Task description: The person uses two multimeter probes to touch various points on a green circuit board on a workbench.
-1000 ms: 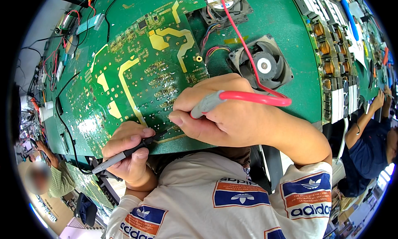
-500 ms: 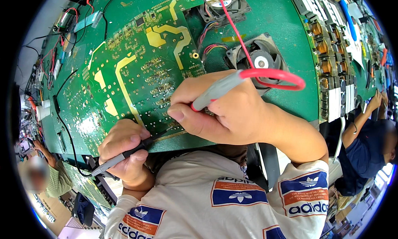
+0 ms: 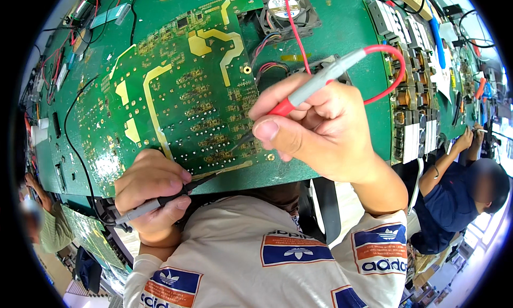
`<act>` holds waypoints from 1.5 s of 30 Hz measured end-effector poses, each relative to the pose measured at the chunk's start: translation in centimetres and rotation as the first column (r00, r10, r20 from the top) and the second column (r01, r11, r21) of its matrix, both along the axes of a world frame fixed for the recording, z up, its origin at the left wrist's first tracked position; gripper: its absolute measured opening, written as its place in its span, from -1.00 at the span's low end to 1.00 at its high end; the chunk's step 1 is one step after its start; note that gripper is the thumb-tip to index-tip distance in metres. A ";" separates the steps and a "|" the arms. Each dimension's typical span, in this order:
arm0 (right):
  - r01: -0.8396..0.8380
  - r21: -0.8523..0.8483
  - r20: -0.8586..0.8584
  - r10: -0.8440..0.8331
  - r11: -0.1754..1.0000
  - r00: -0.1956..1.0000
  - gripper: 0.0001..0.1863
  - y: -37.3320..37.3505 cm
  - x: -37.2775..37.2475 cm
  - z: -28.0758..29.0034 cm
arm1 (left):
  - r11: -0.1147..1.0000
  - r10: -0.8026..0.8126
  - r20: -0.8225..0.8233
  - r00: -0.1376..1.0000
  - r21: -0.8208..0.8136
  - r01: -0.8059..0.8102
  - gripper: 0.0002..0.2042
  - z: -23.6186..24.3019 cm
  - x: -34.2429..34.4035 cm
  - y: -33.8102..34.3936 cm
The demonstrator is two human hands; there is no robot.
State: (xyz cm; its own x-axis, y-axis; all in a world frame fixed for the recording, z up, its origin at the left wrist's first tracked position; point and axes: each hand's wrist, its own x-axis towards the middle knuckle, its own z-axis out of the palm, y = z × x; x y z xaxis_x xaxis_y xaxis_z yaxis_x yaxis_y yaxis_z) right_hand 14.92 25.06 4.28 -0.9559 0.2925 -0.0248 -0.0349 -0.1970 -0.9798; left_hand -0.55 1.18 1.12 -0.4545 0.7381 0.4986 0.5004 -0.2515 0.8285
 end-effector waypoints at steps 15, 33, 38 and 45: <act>0.039 -0.111 -0.097 -0.050 0.993 0.994 -0.80 -2.9 1.0 -1.3 | 0.975 -0.119 -0.087 0.989 -0.198 0.100 -0.78 1.1 -0.4 -0.2; 0.219 -0.207 -0.125 -0.248 0.953 0.961 -0.82 0.3 0.2 -3.5 | 0.985 -0.090 -0.114 0.989 -0.158 0.072 -0.75 0.4 -0.2 -0.1; 0.111 -0.156 0.020 -0.110 0.982 0.994 -0.91 -1.1 0.0 -3.0 | 0.984 -0.092 -0.119 0.989 -0.164 0.072 -0.76 0.4 -0.2 -0.2; 0.130 -0.138 0.044 -0.125 0.982 0.991 -0.91 -1.5 0.5 -3.2 | 0.983 -0.130 -0.138 0.982 -0.148 0.109 -0.77 0.1 -0.4 0.0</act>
